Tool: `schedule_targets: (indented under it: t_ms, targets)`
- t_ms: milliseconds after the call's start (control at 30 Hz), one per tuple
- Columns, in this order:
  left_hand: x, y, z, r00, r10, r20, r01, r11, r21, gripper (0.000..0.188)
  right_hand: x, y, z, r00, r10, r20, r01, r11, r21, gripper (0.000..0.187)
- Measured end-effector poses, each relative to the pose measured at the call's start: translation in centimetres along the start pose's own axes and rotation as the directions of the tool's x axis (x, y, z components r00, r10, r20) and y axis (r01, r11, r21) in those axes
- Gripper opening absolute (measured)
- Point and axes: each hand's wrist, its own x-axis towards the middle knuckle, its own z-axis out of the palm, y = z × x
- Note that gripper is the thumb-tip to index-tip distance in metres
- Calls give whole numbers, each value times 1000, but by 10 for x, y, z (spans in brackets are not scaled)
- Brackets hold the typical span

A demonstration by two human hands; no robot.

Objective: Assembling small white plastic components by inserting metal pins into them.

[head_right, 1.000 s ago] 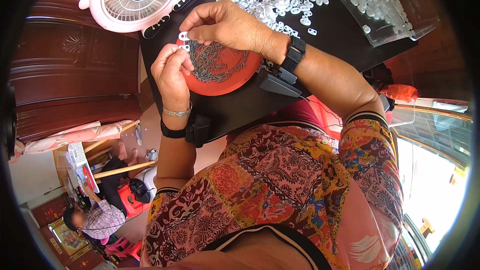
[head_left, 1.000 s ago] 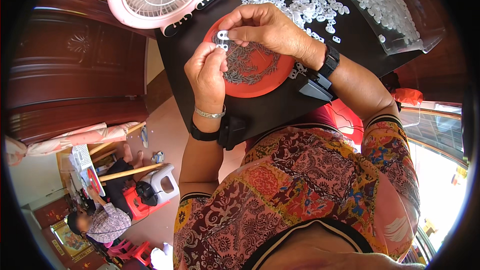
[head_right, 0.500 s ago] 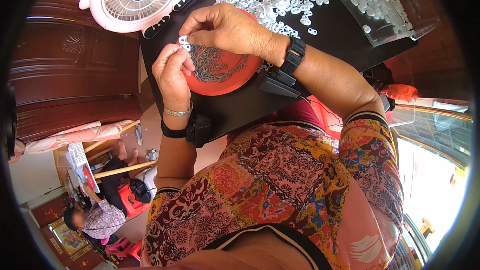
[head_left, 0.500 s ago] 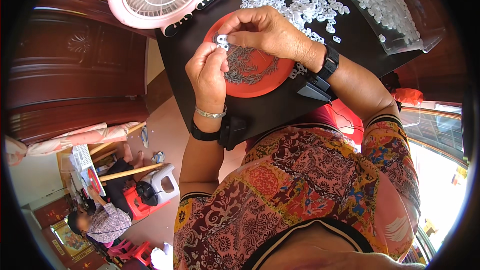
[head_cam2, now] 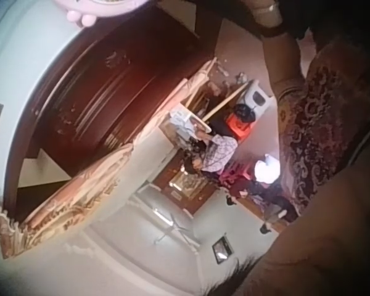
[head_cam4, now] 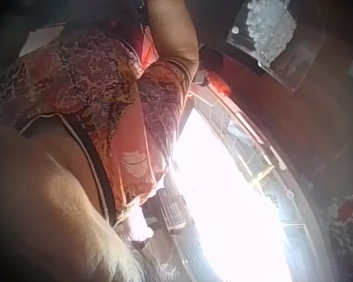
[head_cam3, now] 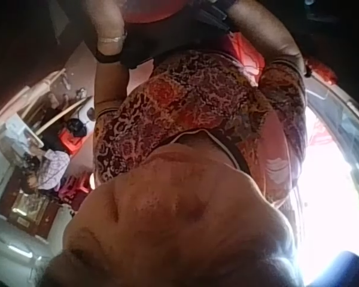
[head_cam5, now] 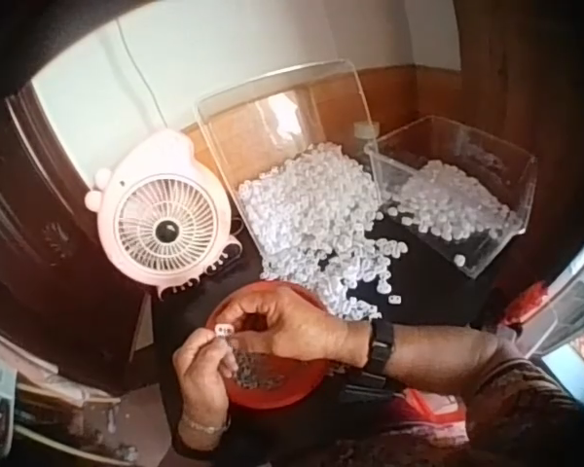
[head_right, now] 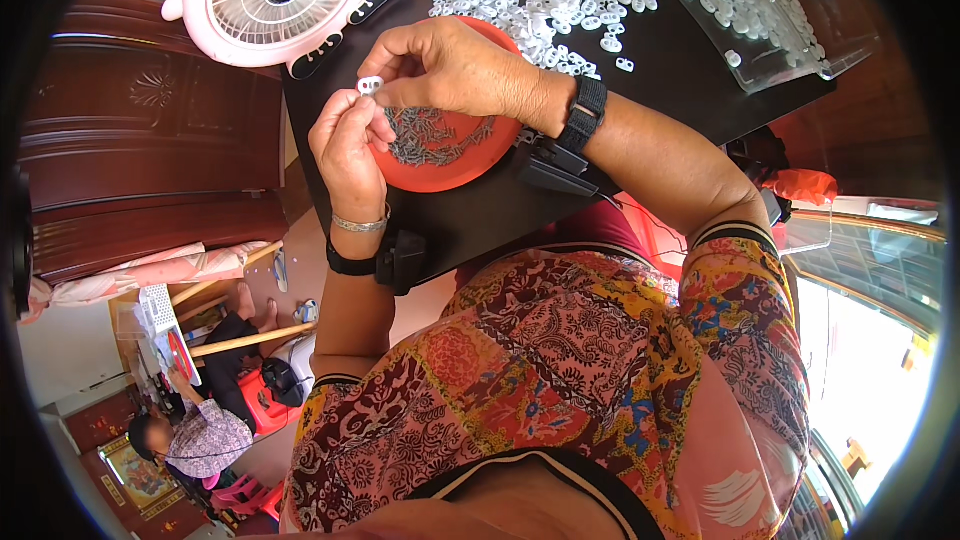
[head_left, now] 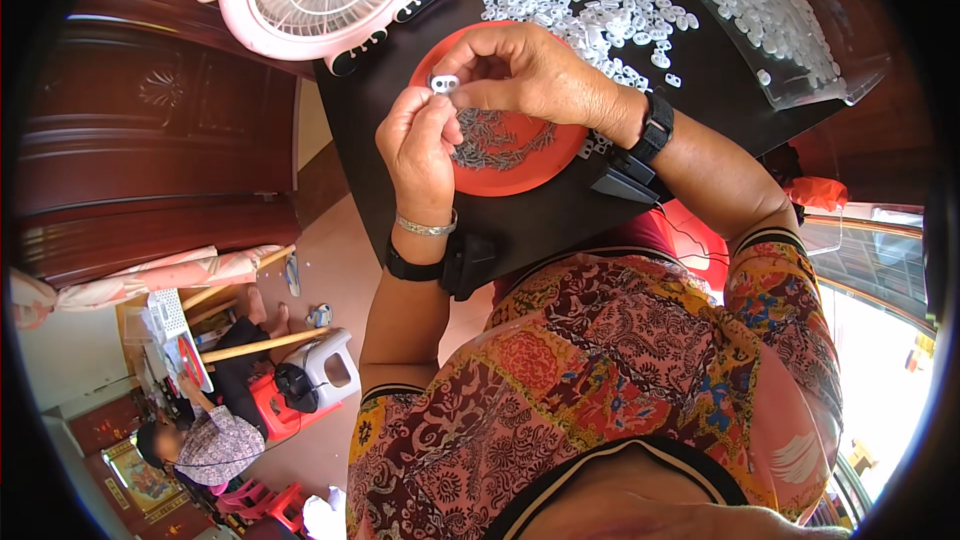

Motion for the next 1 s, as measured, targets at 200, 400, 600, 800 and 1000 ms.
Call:
schedule_targets:
  t_ms: [200, 400, 600, 800, 1000]
  targets:
    - [0, -3, 3, 1000, -18, -12, 17, 999, -43, 16, -4, -4, 4, 996, 66, 55, -65, 998, -23, 29]
    - [2, -5, 0, 1000, -4, 15, 5, 997, -80, 17, -3, -5, 2, 997, 41, 60, -40, 999, -16, 29]
    - [3, -2, 1, 1000, -3, 23, 4, 999, -53, 18, -1, -5, 1, 999, 0, 54, -1, 1000, 30, 25]
    - [5, -4, -3, 994, 27, 102, -31, 999, 39, 17, -1, -10, -2, 986, 103, 131, -112, 992, 62, 30]
    - [3, -4, 1, 999, 39, 30, -39, 999, -18, 18, -1, -9, 1, 995, 68, 76, -73, 996, 53, 30]
